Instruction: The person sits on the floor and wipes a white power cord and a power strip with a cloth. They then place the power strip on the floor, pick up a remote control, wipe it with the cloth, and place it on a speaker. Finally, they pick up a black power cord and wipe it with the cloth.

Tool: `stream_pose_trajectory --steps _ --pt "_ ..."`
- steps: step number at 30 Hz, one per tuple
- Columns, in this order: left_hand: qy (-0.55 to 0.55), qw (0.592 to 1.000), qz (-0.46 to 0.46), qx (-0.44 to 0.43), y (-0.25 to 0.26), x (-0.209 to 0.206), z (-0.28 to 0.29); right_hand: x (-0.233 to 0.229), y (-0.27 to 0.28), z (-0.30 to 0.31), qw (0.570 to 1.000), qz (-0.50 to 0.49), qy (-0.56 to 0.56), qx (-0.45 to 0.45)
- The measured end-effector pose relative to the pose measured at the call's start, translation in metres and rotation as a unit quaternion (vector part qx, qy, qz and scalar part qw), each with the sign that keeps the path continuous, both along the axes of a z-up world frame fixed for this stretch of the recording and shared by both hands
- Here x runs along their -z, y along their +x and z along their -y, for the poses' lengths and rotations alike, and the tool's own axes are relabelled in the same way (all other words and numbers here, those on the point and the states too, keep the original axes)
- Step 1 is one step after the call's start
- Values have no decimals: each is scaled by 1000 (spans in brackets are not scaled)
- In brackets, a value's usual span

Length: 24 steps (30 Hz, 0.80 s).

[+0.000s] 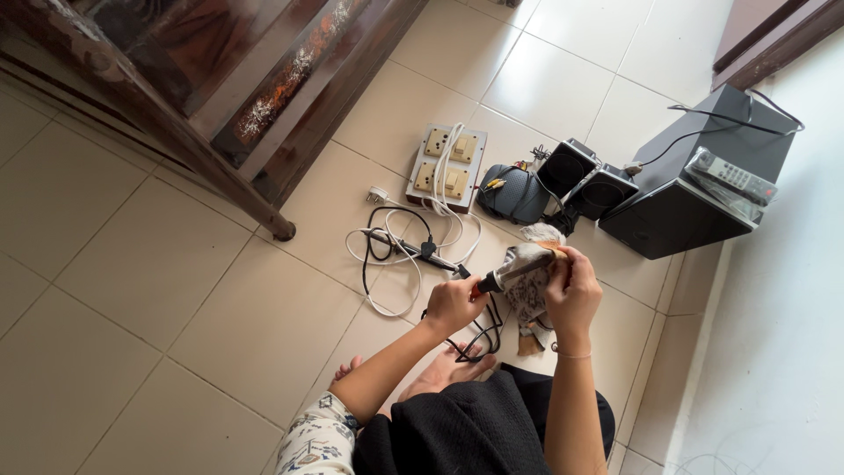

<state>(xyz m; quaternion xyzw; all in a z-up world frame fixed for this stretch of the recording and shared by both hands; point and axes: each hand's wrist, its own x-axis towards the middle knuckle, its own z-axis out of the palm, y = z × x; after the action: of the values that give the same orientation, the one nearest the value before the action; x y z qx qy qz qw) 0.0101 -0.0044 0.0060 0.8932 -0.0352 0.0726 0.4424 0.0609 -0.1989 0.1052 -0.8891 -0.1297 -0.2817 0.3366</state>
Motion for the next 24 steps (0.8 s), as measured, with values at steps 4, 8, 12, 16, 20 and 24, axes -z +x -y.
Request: stream_pose_trajectory --steps 4,8,12,16,20,24 --pt "7 1000 9 8 2 -2 2 5 4 -1 998 -35 58 18" --pt "16 1000 -14 4 2 -5 0 0 5 -2 989 -108 102 -8" --pt "39 999 -14 -10 -2 -6 -4 -8 7 1 996 13 -72 -53" --pt "44 999 21 -19 -2 -6 -4 -10 11 3 996 11 -82 -36" --pt "44 999 22 -13 -1 -8 -4 -11 10 -1 999 -15 -30 -29" --pt "51 998 21 -32 -3 -9 -10 -17 6 -2 996 -5 -24 -82"
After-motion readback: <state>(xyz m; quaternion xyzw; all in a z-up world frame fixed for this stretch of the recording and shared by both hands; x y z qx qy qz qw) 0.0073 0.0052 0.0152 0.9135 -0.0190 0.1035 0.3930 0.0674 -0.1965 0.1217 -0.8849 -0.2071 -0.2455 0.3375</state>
